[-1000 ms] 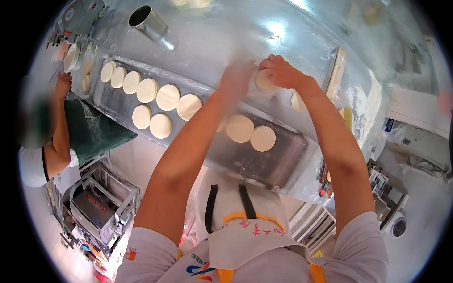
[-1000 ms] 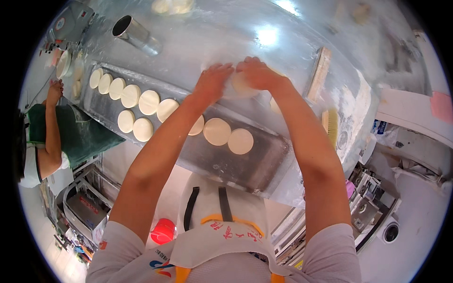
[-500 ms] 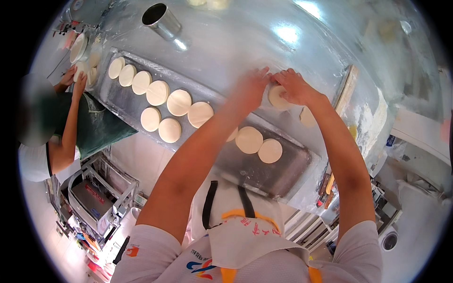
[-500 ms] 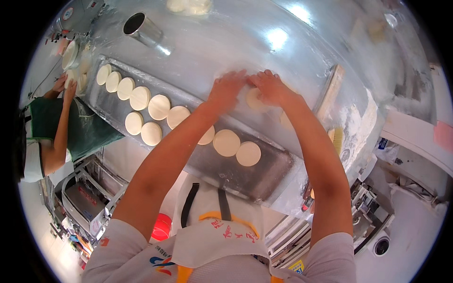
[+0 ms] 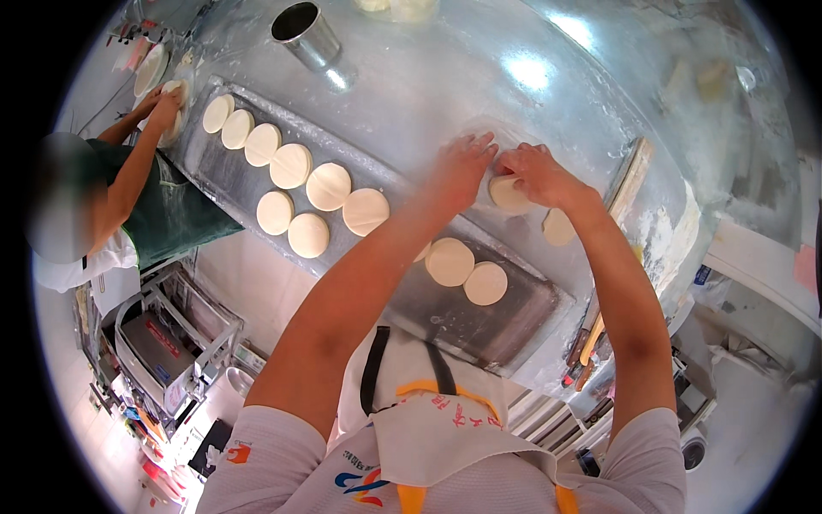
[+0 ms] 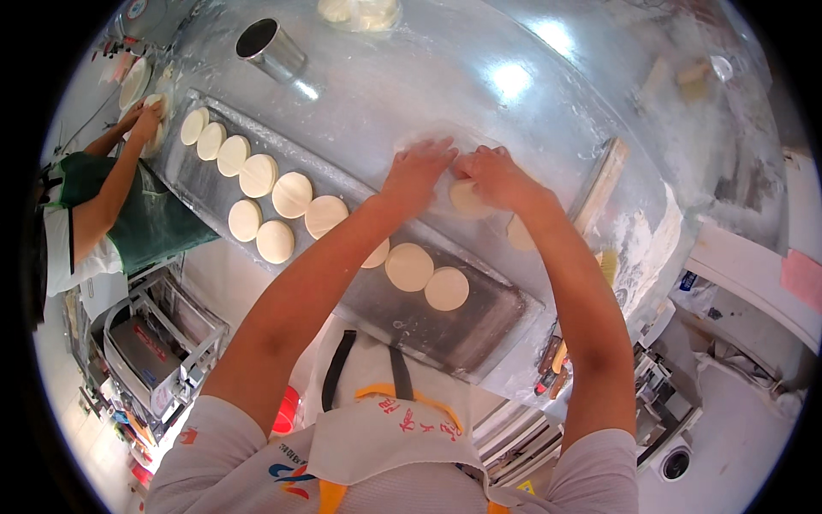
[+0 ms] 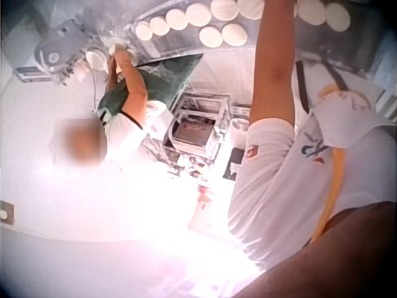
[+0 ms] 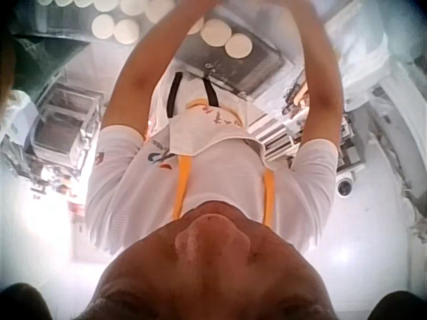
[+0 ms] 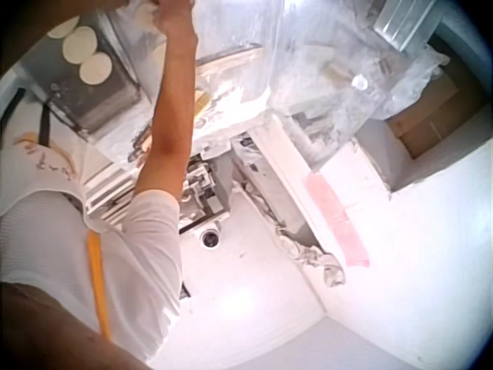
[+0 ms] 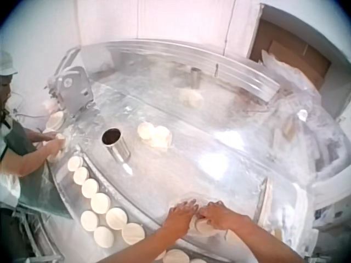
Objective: The person picks up thin dough disks from a stainless steel table, stacks them, and then wraps the stack in a plastic sheet.
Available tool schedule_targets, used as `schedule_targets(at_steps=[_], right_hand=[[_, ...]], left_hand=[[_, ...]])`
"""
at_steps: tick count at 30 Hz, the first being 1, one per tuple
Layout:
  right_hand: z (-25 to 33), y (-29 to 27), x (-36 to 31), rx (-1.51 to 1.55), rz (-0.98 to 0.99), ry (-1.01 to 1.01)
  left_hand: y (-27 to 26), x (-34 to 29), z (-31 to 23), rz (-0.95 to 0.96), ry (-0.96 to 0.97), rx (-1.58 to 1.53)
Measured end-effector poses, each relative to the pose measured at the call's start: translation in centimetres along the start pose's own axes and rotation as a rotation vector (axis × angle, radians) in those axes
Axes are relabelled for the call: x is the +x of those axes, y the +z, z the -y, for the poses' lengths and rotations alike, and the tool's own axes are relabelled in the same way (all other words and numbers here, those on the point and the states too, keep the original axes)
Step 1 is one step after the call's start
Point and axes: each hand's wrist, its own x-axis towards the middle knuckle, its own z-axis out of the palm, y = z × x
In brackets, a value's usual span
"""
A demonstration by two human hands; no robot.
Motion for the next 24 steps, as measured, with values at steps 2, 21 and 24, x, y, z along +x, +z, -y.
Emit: schedule_targets(at_steps=[2, 21, 24], right_hand=[[-0.7, -0.2, -0.4, 0.175, 0.013, -0.083], [6.6, 6.6, -11.0, 0.466, -0.437, 0.261], [9.3, 12.7, -13.3, 0.478, -0.428, 0.216]], left_hand=[[0.2, -0.2, 0.1, -0.025, 0.026, -0.002], [-4.2, -7.6, -3.5, -0.48, 0.03, -0.324], [-5.7, -16.4, -6.6, -0.339, -0.307, -0.429]])
